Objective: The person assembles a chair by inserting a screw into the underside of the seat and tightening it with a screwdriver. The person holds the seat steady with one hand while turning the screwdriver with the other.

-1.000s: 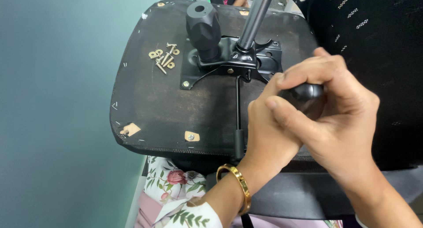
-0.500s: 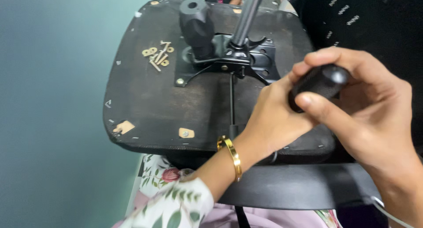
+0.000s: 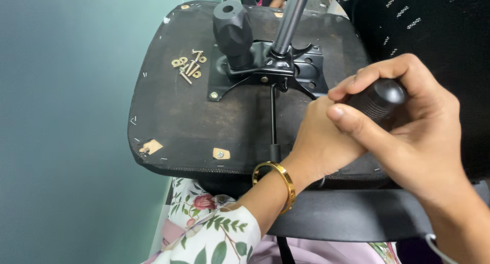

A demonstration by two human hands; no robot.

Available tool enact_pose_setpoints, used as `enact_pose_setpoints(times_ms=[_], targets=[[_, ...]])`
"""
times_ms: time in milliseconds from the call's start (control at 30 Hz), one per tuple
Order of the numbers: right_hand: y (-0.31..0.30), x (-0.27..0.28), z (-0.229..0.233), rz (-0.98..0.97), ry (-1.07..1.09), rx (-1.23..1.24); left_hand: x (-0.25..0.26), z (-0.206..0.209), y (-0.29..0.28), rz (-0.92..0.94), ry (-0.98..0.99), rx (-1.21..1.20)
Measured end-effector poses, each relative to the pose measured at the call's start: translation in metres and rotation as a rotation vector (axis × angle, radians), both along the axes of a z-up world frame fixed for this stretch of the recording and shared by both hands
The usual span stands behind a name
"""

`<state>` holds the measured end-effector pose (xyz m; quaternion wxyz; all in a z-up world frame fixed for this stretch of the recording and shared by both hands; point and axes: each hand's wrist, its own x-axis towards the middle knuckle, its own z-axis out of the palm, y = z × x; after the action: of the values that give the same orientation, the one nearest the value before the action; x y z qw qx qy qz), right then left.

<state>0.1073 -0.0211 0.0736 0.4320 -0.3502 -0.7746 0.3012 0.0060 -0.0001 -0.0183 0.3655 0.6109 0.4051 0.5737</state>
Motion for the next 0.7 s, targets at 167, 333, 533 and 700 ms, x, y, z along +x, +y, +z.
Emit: enact_pose_setpoints(times_ms=[167,333,533,700], targets=[[-0.001,0.015,0.016,0.191,-0.020,-0.101,-0.007,-0.005,0.003,-0.168,-0.154,-0.116],[-0.002,0.009,0.014,0.120,-0.080,0.011,-0.028,0.014,-0.005,-0.077,0.032,-0.129],[0.001,0.002,-0.015,-0.029,0.082,0.118,-0.088,-0.002,-0.034,0.026,0.439,0.198],[-0.001,-0.004,-0.035,-0.011,0.109,0.074,-0.185,-0.035,-0.038,0.732,0.851,0.012]])
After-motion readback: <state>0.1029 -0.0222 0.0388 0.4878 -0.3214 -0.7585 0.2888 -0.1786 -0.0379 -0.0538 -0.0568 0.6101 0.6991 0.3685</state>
